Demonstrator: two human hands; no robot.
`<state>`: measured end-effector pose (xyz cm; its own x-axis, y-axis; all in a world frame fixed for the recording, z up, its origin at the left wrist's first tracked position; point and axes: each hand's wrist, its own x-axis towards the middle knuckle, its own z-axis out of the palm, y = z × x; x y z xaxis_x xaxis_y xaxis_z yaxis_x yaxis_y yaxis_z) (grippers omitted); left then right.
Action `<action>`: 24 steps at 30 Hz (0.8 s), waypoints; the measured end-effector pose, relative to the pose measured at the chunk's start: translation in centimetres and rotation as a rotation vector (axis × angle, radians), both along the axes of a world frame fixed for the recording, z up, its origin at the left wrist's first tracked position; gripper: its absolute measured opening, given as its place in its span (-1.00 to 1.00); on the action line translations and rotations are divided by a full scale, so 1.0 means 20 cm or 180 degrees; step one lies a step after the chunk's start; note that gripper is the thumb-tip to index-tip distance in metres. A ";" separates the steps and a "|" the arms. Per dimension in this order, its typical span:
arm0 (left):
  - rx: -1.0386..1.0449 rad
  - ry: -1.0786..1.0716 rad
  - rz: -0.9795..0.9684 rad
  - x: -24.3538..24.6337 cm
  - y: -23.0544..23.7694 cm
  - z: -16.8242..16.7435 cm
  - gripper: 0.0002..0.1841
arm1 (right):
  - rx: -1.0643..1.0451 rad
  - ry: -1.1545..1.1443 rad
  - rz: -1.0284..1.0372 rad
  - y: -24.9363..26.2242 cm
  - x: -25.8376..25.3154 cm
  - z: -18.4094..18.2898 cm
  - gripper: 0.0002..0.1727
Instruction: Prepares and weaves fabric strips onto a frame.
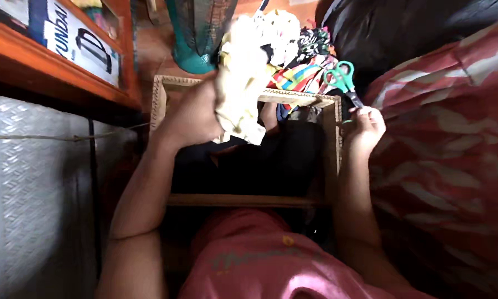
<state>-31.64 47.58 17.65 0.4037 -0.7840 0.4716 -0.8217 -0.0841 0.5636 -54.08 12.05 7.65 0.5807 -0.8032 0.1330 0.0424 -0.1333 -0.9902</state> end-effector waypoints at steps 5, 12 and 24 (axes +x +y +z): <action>0.1732 0.0521 0.0169 -0.11 -0.25 0.05 -0.61 | 0.0066 0.0265 0.0245 0.08 -0.02 0.04 -0.78; 0.0608 0.0970 -0.0630 -0.13 -0.21 0.21 -0.74 | -0.0135 0.0705 0.0602 0.12 -0.15 0.07 -0.73; 0.0220 0.0818 -0.0015 -0.15 -0.04 0.25 -0.69 | -0.0628 0.2336 0.1440 0.09 0.06 0.03 -0.68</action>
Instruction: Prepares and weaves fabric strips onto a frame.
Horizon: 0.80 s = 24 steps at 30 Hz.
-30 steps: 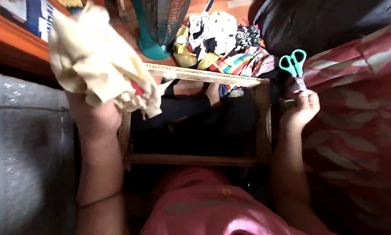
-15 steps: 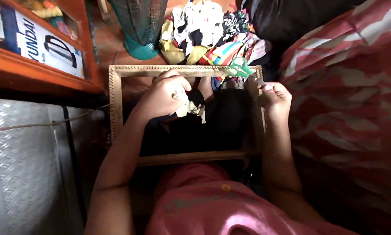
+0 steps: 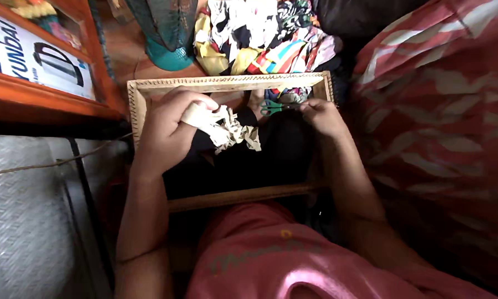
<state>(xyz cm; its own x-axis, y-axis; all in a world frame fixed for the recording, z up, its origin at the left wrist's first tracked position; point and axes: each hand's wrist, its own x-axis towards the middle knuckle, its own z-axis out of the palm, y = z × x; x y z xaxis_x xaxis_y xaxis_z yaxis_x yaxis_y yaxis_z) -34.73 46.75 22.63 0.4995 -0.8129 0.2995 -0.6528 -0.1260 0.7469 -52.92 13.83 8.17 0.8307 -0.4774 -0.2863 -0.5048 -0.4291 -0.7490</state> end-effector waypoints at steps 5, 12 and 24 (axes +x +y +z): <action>-0.0621 0.0541 0.0330 0.00 0.06 -0.01 -0.81 | -0.0288 0.0456 -0.0194 -0.03 0.11 0.04 -0.56; -0.0790 0.1032 0.0106 0.01 0.11 -0.07 -0.67 | -0.0148 0.0013 -0.0033 0.04 0.09 -0.01 -0.69; -0.0452 0.0508 0.0216 0.00 -0.06 -0.02 -0.73 | 0.1179 -0.0931 0.0887 0.44 0.25 0.05 -0.65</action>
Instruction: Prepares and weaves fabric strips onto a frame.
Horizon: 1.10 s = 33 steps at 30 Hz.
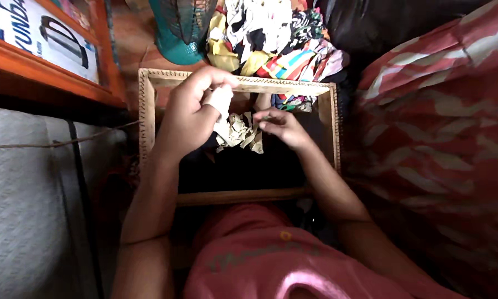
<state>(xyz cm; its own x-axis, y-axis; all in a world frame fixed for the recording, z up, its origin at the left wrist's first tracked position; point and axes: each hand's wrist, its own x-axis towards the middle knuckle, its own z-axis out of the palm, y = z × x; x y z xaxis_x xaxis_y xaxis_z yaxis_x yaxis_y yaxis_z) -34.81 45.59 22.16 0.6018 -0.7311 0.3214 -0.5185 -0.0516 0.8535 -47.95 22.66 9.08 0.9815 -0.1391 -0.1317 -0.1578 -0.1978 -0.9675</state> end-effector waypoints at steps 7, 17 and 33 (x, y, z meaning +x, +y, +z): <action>-0.0119 -0.0082 0.0129 -0.03 -0.03 0.07 -0.72 | -0.0096 -0.1445 0.0458 0.20 0.19 0.16 -0.80; 0.1822 0.0481 0.0189 -0.07 0.28 -0.21 -0.76 | -0.1058 -0.0841 0.0841 -0.05 0.06 0.32 -0.70; 0.0571 0.1165 0.0318 -0.09 0.20 -0.29 -0.59 | -0.2191 0.0535 0.0334 -0.05 0.07 -0.05 -0.68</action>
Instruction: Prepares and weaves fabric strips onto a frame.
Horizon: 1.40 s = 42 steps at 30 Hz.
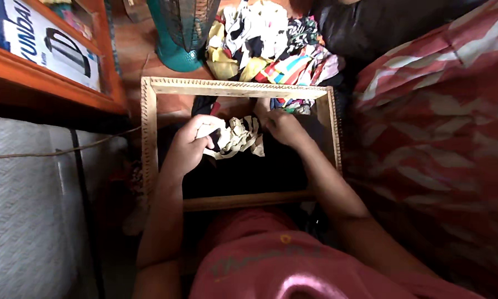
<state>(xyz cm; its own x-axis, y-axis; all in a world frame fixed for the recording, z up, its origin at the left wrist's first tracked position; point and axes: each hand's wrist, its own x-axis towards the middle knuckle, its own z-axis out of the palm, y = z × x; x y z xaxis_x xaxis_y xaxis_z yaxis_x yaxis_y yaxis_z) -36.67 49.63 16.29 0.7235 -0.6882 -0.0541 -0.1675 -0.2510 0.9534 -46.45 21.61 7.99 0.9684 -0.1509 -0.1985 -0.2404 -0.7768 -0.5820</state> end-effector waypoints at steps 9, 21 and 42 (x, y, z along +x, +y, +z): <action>0.1516 0.0225 -0.1209 0.02 0.09 -0.11 -0.61 | 0.0682 -0.0024 -0.0474 0.10 -0.26 0.04 -0.68; 0.1507 -0.0436 -0.1446 0.07 -0.44 -0.19 -0.63 | 0.1874 -0.0361 -0.1177 0.10 -0.42 0.06 -0.80; 0.2836 -0.0565 -0.0340 0.29 -0.47 -0.77 -0.67 | 0.1506 -0.1080 -0.1724 -0.15 0.35 0.17 -0.77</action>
<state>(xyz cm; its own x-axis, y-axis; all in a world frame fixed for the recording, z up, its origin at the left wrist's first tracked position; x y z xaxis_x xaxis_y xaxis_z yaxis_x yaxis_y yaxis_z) -30.84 40.26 0.83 0.7068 -0.5089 -0.4913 -0.3578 -0.8564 0.3723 -39.42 18.54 11.39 0.8036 -0.5915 -0.0665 -0.2644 -0.2546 -0.9302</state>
